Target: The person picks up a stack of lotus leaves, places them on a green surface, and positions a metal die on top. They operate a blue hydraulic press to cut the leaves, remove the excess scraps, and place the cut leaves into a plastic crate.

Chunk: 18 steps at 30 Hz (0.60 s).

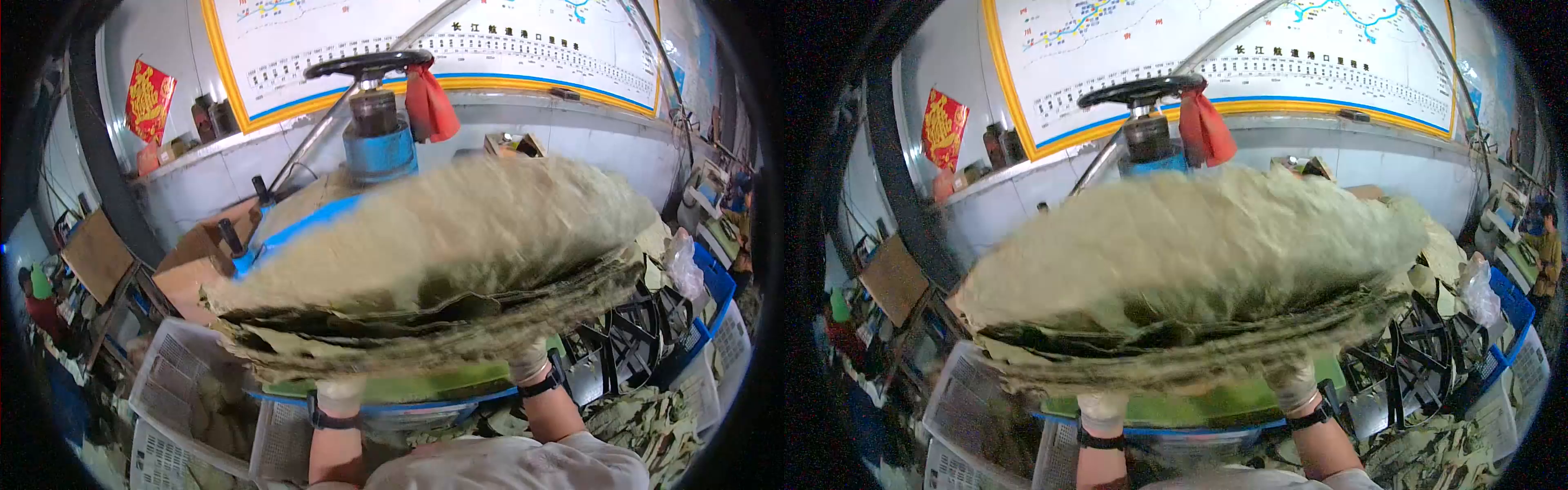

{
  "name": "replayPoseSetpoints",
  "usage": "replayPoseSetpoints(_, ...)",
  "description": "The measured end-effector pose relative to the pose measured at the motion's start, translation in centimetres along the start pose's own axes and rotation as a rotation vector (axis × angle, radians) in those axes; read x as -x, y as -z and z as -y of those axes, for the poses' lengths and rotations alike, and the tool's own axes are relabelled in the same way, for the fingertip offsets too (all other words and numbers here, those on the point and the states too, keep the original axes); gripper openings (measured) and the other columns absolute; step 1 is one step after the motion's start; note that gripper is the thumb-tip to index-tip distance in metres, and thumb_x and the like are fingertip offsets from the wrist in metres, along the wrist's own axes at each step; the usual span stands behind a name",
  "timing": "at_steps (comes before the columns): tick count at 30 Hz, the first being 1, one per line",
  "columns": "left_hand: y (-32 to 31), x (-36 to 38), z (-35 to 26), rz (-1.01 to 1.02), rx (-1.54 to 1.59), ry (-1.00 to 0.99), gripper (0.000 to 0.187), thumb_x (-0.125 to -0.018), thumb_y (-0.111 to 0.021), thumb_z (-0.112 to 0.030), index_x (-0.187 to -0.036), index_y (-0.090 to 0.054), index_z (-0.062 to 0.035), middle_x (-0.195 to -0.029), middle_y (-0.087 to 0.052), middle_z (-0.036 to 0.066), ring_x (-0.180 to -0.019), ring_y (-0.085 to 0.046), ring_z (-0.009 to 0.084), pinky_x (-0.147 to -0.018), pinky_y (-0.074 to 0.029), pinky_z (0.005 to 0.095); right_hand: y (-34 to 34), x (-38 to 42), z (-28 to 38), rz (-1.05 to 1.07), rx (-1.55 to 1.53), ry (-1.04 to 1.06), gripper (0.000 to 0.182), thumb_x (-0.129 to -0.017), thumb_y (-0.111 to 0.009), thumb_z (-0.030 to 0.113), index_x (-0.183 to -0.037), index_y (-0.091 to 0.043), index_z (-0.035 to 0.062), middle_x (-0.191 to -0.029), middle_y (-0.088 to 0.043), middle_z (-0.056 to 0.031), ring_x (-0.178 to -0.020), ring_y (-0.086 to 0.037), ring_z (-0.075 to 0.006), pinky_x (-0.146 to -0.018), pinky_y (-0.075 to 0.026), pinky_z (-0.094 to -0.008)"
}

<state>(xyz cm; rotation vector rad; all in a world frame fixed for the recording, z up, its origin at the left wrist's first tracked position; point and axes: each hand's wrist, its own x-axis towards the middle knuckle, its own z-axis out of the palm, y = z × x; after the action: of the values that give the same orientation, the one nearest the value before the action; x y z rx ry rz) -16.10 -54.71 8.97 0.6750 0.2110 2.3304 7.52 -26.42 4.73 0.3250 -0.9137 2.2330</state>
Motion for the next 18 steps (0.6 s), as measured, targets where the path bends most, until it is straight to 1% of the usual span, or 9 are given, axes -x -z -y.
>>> replayPoseSetpoints(1,-0.9,0.1,0.1,-0.031,-0.01,0.065,0.052,-0.105,-0.048,-0.049,-0.134,-0.06,-0.0081,-0.132,-0.062,0.012,-0.119,-0.056,0.0323,-0.108,-0.043,0.0555,-0.2,0.1,0.4,-0.014,0.002,0.002,0.054,-0.097,-0.068,0.038,-0.142,-0.057,0.01,-0.142,-0.06,-0.0081,-0.132,-0.054,-0.0268,-0.112,-0.042,-0.0482)
replayPoseSetpoints(3,-1.4,-0.3,0.4,0.007,-0.011,0.127,0.05,-0.104,-0.049,-0.045,-0.135,-0.059,-0.007,-0.133,-0.062,0.013,-0.119,-0.057,0.0316,-0.108,-0.044,0.054,-0.5,0.2,0.7,-0.035,0.003,-0.006,0.052,-0.097,-0.067,0.037,-0.141,-0.057,0.0096,-0.142,-0.06,-0.0083,-0.131,-0.054,-0.0268,-0.111,-0.043,-0.0478)
replayPoseSetpoints(8,-1.8,-0.5,2.0,0.158,0.013,0.156,0.046,-0.102,-0.052,-0.034,-0.137,-0.056,-0.0044,-0.135,-0.061,0.014,-0.119,-0.058,0.0297,-0.106,-0.046,0.0503,-1.1,0.8,1.0,-0.073,0.029,-0.034,0.049,-0.099,-0.065,0.036,-0.139,-0.058,0.0086,-0.14,-0.061,-0.0086,-0.129,-0.055,-0.0269,-0.109,-0.044,-0.0469)
replayPoseSetpoints(14,-1.7,-0.2,2.9,0.23,0.0,0.121,0.045,-0.099,-0.056,-0.021,-0.139,-0.052,-0.0012,-0.137,-0.06,0.015,-0.12,-0.059,0.0275,-0.105,-0.049,0.0458,-2.0,1.6,1.1,-0.095,0.067,-0.048,0.046,-0.1,-0.063,0.034,-0.137,-0.06,0.0073,-0.138,-0.062,-0.0091,-0.127,-0.056,-0.027,-0.107,-0.046,-0.0457)
replayPoseSetpoints(18,-0.3,0.9,0.9,0.203,-0.116,0.0,0.046,-0.097,-0.058,-0.012,-0.141,-0.05,0.0009,-0.138,-0.059,0.016,-0.121,-0.06,0.026,-0.103,-0.051,0.0428,-1.7,2.7,1.1,-0.126,0.088,-0.063,0.044,-0.101,-0.062,0.032,-0.136,-0.061,0.0065,-0.137,-0.063,-0.0094,-0.125,-0.057,-0.027,-0.106,-0.047,-0.045)
